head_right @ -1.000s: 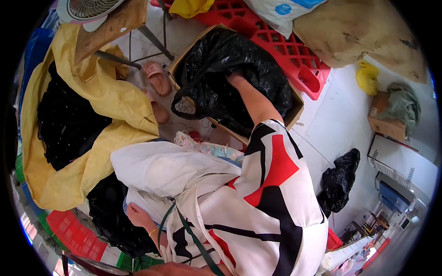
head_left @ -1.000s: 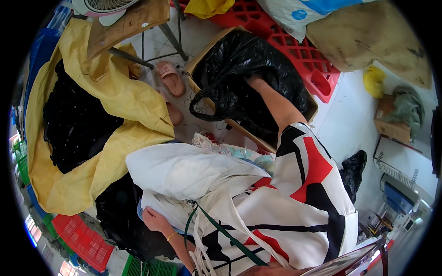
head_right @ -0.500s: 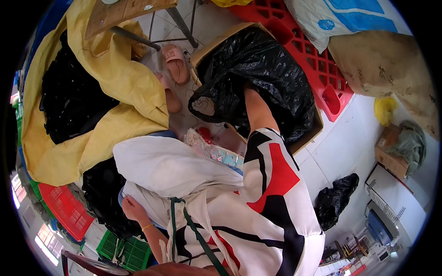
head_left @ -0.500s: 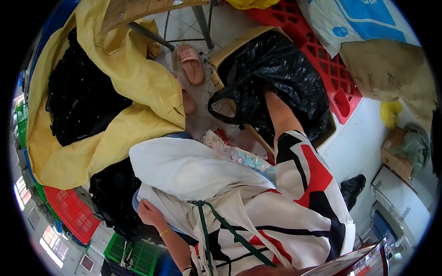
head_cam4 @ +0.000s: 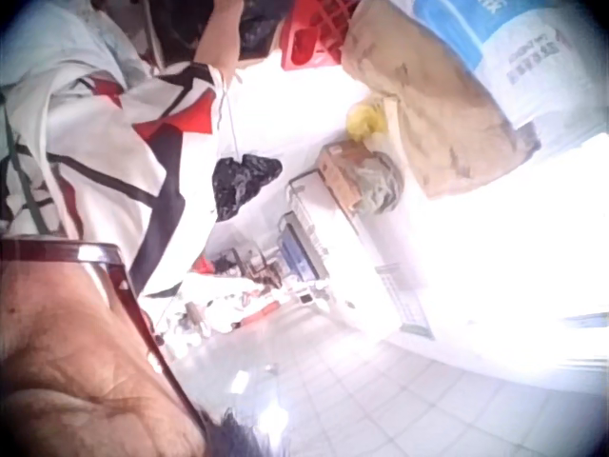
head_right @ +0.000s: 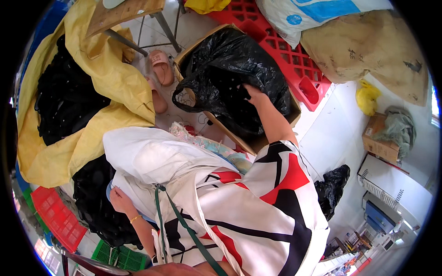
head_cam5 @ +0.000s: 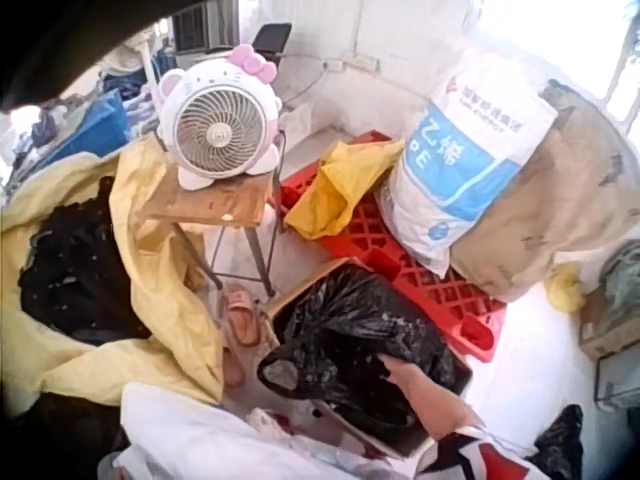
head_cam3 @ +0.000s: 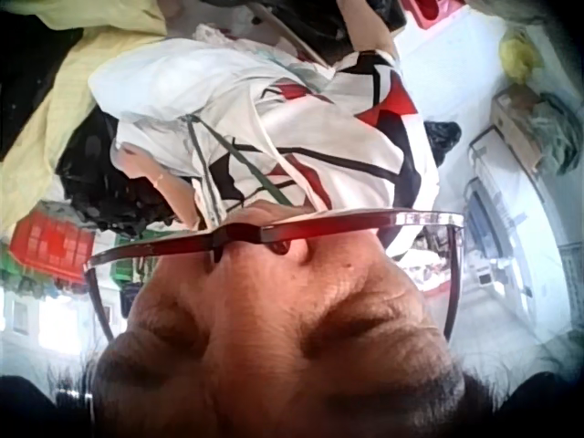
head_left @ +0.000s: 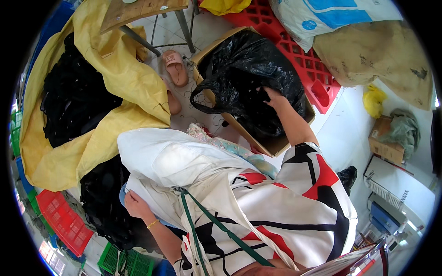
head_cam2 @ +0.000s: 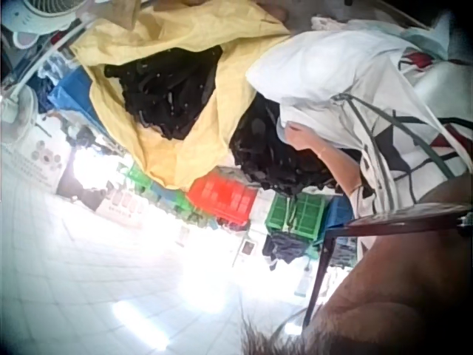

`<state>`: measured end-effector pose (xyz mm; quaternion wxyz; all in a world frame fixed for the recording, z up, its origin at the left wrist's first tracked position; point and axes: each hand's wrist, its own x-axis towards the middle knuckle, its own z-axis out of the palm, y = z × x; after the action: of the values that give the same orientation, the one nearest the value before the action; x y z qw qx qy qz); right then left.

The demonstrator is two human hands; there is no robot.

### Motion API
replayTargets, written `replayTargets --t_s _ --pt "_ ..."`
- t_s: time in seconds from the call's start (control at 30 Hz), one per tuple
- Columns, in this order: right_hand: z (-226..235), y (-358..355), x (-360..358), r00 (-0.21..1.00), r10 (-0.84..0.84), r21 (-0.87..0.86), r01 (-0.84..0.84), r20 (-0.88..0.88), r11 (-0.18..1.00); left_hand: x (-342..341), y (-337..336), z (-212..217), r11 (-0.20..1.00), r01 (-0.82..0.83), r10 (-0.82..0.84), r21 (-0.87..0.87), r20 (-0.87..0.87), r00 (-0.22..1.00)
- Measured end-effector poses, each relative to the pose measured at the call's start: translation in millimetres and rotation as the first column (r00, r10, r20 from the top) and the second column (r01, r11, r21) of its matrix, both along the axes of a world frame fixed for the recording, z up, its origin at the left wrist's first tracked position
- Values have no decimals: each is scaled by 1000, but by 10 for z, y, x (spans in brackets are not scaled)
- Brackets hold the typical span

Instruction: The person sits on the floor and sews a black shoe using a needle and thread. They repeatedly pull the thread through the shoe's upper part to stitch it. The person handles multiple shoes, picking them up from a pile and placing them on their lap to work on them.

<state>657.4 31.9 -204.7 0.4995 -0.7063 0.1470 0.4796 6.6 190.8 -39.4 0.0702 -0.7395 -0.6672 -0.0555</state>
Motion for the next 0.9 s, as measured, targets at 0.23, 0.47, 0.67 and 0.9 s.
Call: replayTargets --t_s 0.23,0.47,0.67,0.9 --pt "187 -259 -355 916 -103 401 268 -387 876 -177 -136 -71 994 21 -32 110 93 995" --pt "1226 0 -1480 816 300 544 20 -493 839 -285 -226 40 989 -20 -2 147 147 989" --pt "2527 661 -3136 514 855 730 -609 66 310 -526 -744 172 973 -65 40 220 114 993" --pt "2841 861 -4452 -245 419 -112 -942 874 -317 -592 -893 199 956 -261 242 129 151 959"
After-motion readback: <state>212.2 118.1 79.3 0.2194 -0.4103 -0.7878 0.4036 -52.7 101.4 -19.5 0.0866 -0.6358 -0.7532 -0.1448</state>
